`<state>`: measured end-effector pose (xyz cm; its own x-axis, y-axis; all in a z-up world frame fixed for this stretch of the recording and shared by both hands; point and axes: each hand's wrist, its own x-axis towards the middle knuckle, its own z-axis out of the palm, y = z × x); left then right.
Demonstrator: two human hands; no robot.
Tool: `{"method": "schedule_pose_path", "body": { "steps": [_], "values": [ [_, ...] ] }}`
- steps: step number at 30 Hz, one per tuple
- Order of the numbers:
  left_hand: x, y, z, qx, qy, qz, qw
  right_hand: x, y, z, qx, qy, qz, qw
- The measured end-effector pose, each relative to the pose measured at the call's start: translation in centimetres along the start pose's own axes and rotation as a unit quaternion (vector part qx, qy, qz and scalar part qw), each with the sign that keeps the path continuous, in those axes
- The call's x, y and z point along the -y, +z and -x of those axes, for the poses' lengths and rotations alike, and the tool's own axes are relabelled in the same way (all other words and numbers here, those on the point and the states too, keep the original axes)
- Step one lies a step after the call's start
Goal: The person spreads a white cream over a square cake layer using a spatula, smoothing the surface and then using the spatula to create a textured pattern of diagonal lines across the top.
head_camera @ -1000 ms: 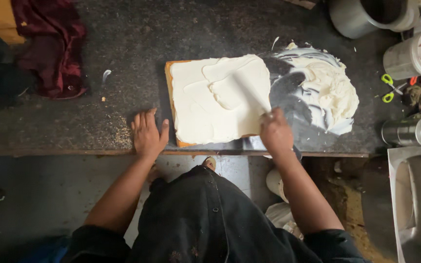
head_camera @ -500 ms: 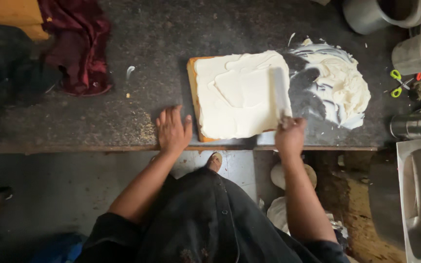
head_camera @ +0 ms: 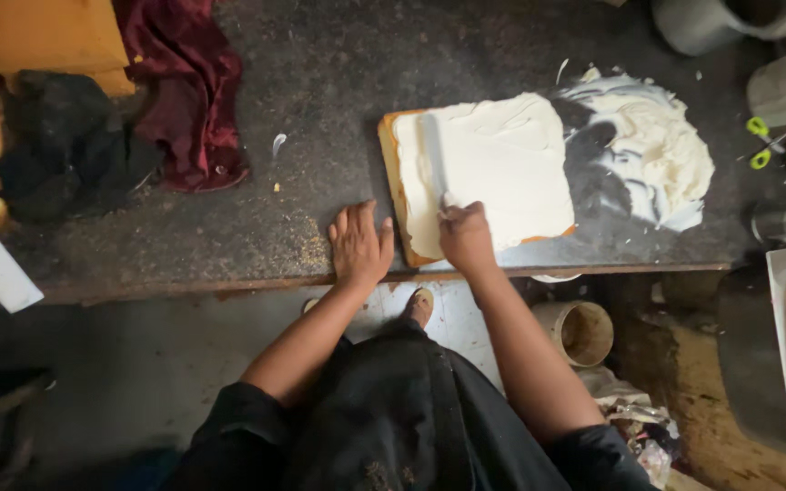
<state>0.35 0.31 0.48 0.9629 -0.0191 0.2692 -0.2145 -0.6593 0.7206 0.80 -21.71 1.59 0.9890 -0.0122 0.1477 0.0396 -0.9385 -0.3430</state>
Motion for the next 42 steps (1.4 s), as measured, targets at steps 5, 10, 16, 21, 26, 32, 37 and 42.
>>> {"method": "schedule_pose_path", "body": {
  "steps": [5,10,16,21,26,32,37,42],
  "values": [
    [0.1,-0.5,0.1,-0.008,0.014,-0.016,1.0,1.7,-6.3,1.1,0.002,0.069,0.078,0.995],
    [0.0,-0.8,0.0,-0.005,-0.001,-0.007,1.0,4.4,-10.7,5.3,-0.062,0.107,0.097,0.988],
    [0.0,-0.6,0.4,-0.021,0.011,-0.013,1.0,5.4,-8.1,4.9,0.053,0.018,0.129,0.99],
    [0.1,0.0,0.1,-0.014,0.009,-0.025,1.0,-0.8,-7.8,0.0,0.046,0.044,0.173,0.983],
    [0.2,0.3,0.3,-0.013,-0.006,-0.034,0.999,-4.1,-5.7,-0.3,-0.005,0.04,0.06,0.997],
    [0.3,0.3,0.4,0.002,-0.017,-0.024,1.0,-5.3,-7.9,2.5,-0.047,-0.077,-0.01,0.996],
    [0.0,0.1,0.2,0.002,-0.013,-0.027,1.0,-9.5,-5.6,0.9,-0.162,0.022,-0.077,0.984],
    [0.1,0.0,0.5,-0.01,-0.011,-0.02,1.0,-6.1,-2.4,-0.4,-0.036,0.032,-0.034,0.998]
  ]
}}
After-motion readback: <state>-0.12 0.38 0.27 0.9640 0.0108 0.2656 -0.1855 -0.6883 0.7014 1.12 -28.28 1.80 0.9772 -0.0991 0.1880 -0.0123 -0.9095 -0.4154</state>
